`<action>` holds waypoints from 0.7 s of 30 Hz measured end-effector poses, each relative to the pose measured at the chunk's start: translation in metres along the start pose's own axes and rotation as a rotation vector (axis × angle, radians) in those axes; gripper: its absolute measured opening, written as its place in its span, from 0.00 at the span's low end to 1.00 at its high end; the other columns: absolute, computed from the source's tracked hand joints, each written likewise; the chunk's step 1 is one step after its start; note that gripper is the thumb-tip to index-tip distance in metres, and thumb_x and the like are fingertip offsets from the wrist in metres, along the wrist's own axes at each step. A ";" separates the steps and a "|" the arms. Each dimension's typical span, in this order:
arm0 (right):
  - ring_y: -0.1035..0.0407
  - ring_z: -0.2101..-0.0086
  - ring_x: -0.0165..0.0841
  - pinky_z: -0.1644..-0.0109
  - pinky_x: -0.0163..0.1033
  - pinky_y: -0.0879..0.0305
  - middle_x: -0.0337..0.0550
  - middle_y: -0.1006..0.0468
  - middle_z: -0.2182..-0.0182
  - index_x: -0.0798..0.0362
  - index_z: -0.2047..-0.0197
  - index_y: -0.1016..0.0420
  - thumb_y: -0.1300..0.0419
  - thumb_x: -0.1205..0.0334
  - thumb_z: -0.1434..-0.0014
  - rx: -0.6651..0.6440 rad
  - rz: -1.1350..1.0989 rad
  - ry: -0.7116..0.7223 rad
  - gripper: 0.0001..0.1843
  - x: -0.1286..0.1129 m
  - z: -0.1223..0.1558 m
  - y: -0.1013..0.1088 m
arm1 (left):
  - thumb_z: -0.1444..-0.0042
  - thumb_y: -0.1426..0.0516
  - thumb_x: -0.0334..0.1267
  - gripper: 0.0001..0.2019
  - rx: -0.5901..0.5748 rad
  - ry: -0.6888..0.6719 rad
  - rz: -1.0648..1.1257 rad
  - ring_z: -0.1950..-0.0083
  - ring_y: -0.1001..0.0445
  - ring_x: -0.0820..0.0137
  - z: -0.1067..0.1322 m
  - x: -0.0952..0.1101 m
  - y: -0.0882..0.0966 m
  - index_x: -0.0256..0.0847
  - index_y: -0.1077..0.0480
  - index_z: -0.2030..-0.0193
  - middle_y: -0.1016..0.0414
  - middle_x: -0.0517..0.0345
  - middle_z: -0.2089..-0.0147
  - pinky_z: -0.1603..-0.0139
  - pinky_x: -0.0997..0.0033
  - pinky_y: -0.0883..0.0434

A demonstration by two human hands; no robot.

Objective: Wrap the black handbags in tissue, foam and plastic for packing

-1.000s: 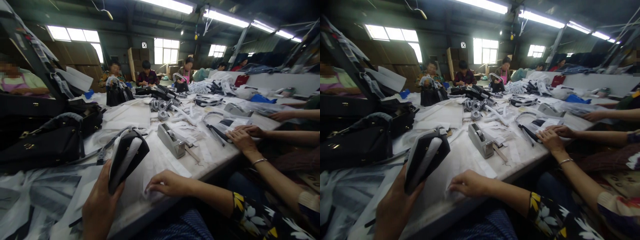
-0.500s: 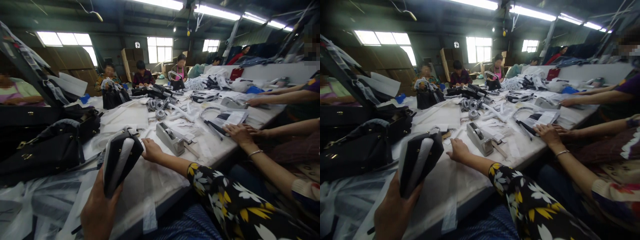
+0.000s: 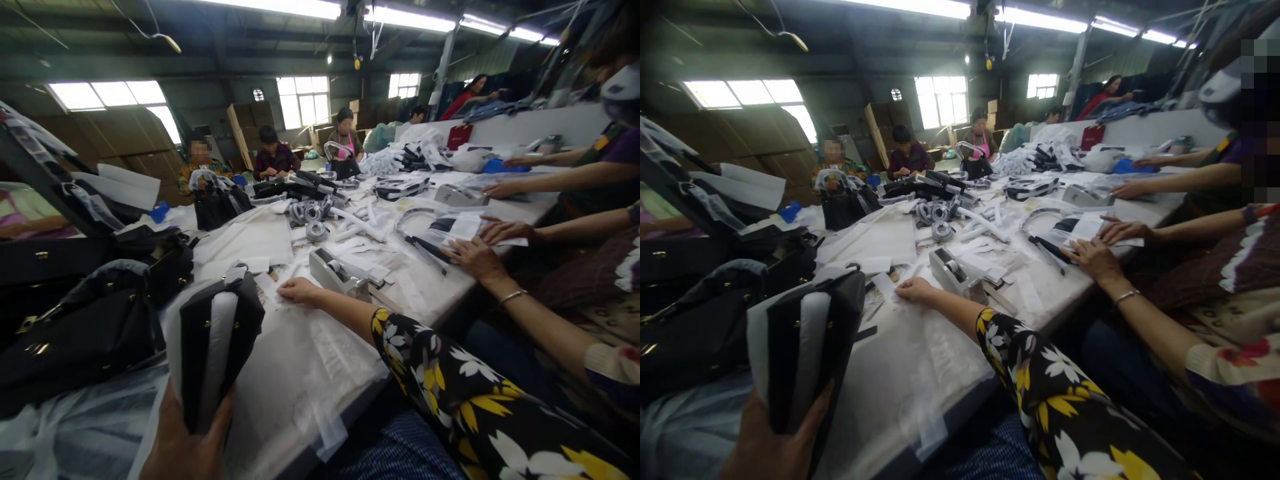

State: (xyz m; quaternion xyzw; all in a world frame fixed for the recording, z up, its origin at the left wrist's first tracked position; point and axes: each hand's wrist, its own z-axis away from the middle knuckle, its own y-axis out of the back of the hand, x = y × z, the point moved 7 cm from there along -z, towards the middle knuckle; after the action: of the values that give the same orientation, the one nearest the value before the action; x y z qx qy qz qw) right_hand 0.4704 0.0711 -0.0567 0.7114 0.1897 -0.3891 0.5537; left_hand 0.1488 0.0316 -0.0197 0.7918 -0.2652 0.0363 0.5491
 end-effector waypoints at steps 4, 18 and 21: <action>0.26 0.52 0.39 0.47 0.42 0.29 0.54 0.23 0.48 0.55 0.41 0.30 0.40 0.73 0.39 0.079 0.072 0.025 0.23 -0.007 0.013 0.013 | 0.45 0.42 0.48 0.45 0.000 -0.011 -0.003 0.57 0.21 0.45 0.003 0.011 0.004 0.52 0.62 0.25 0.27 0.46 0.40 0.64 0.50 0.25; 0.27 0.48 0.37 0.43 0.38 0.30 0.53 0.22 0.48 0.57 0.42 0.28 0.44 0.57 0.31 -0.104 0.180 0.883 0.19 -0.069 0.245 -0.019 | 0.36 0.47 0.29 0.36 0.112 -0.708 0.053 0.31 0.37 0.58 0.041 0.072 -0.011 0.49 0.57 0.25 0.41 0.51 0.29 0.35 0.59 0.33; 0.24 0.52 0.36 0.45 0.39 0.27 0.50 0.19 0.51 0.53 0.38 0.32 0.43 0.61 0.32 0.016 0.107 1.070 0.20 -0.098 0.262 0.021 | 0.35 0.48 0.28 0.32 0.113 -0.867 -0.040 0.29 0.41 0.55 0.054 0.079 -0.022 0.45 0.52 0.26 0.43 0.50 0.28 0.35 0.54 0.33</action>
State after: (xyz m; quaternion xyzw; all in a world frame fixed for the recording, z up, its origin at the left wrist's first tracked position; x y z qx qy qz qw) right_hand 0.3339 -0.1644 0.0089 0.8230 0.4058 0.0553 0.3935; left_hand 0.2141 -0.0406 -0.0326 0.7676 -0.4534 -0.2957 0.3432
